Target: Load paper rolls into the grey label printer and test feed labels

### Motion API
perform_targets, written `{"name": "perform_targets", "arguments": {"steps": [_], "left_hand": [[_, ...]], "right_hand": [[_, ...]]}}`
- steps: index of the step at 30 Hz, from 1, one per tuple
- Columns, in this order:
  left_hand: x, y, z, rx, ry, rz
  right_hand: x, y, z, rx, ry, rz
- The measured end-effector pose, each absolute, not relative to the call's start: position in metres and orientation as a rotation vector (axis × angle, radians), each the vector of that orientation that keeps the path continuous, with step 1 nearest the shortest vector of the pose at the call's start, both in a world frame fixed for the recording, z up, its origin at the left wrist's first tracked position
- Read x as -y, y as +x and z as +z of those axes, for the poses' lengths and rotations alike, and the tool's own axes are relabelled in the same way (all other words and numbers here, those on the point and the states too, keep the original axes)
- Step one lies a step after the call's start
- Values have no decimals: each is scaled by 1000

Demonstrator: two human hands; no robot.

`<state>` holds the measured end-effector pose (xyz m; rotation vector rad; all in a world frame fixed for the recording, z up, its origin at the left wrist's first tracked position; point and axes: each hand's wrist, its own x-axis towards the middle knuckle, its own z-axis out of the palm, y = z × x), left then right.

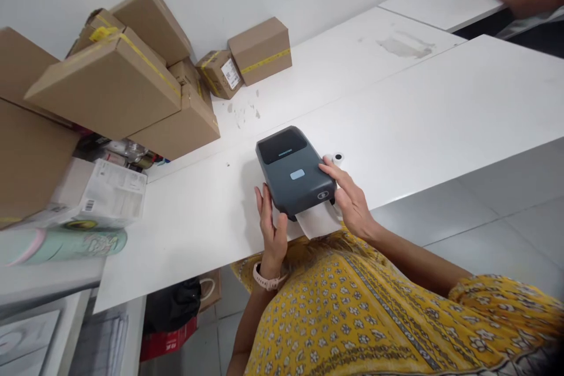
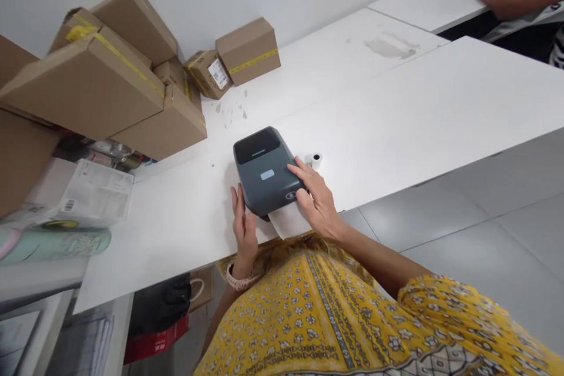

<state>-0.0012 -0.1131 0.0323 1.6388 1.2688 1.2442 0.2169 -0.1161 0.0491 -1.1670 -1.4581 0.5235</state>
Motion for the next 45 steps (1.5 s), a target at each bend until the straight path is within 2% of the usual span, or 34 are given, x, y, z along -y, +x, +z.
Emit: {"name": "perform_targets", "arguments": {"steps": [4,7,12,18,22,27,31,35,41,45], "left_hand": [[78,0,52,-1150,1599,1449],[47,3,53,-1201,1483,1530],[27,9,31,-1329,1341,1357],[28,6,19,-1339,1230,1276],[25,4,17,-1350,1257,1276],[23,7,12,-1363,1251,1324],[20,7,9,-1356,1304,1319],[16,6,9,-1377,1389,1237],[20,7,16,-1377,1386,1199],[24,7,22,-1360,1334,1178]], "right_hand": [[68,229,89,1647,-1026,302],[20,225,119,1667,-946,260],[-60,216,151,1647,-892,294],[-144,210,148,1588,-974,314],[-143,205,151,1592,-1031,253],[-75,200,142,1655,-907,-137],[-42,202,112,2238,-889,105],[-51,200,91,2752,-1171,433],[-67,184,94,2836,-1341,534],[-68,214,108,2605,-973,934]]}}
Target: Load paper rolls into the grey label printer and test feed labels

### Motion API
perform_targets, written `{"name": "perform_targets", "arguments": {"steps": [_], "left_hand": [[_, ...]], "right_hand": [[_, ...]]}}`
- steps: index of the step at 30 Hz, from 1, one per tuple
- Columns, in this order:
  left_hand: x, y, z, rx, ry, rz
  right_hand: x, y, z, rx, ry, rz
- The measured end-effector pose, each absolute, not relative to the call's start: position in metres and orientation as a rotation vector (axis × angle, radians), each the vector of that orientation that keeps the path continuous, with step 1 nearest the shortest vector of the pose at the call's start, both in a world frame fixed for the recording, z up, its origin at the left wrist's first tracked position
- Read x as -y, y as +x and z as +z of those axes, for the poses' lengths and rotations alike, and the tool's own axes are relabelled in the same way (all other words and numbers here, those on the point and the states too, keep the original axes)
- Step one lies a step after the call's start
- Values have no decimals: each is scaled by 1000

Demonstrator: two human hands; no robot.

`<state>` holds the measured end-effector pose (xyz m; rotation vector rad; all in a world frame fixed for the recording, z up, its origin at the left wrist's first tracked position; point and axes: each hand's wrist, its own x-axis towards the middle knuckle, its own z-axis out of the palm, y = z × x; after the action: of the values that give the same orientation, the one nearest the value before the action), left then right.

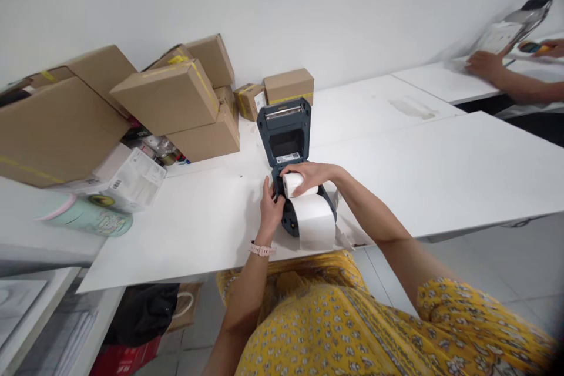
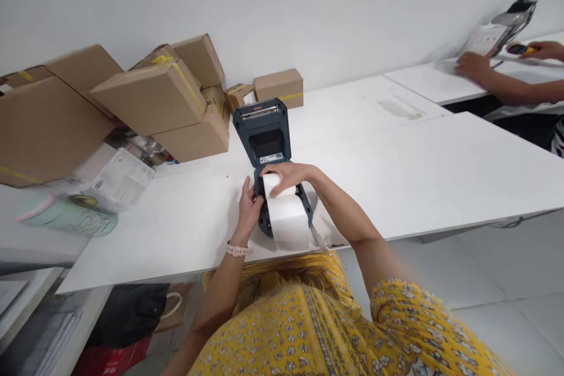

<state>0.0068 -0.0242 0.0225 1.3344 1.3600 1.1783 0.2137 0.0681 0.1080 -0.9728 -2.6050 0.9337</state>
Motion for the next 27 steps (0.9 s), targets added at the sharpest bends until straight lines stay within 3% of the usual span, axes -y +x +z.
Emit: {"name": "perform_targets", "arguments": {"steps": [5,9,16,27], "left_hand": [[25,8,24,-1349,1293,1204],[24,9,21,-1334,1256,1228],[25,9,17,-1322,1272,1262],[25,7,13,-1307,1296,1265]], "right_hand": [[-50,268,132,1787,-406,1383],[-31,286,138,1286,-433,1336],[-84,304,101,1432,-1080,1139],[-133,290,16,1394,-1209,1159]]}}
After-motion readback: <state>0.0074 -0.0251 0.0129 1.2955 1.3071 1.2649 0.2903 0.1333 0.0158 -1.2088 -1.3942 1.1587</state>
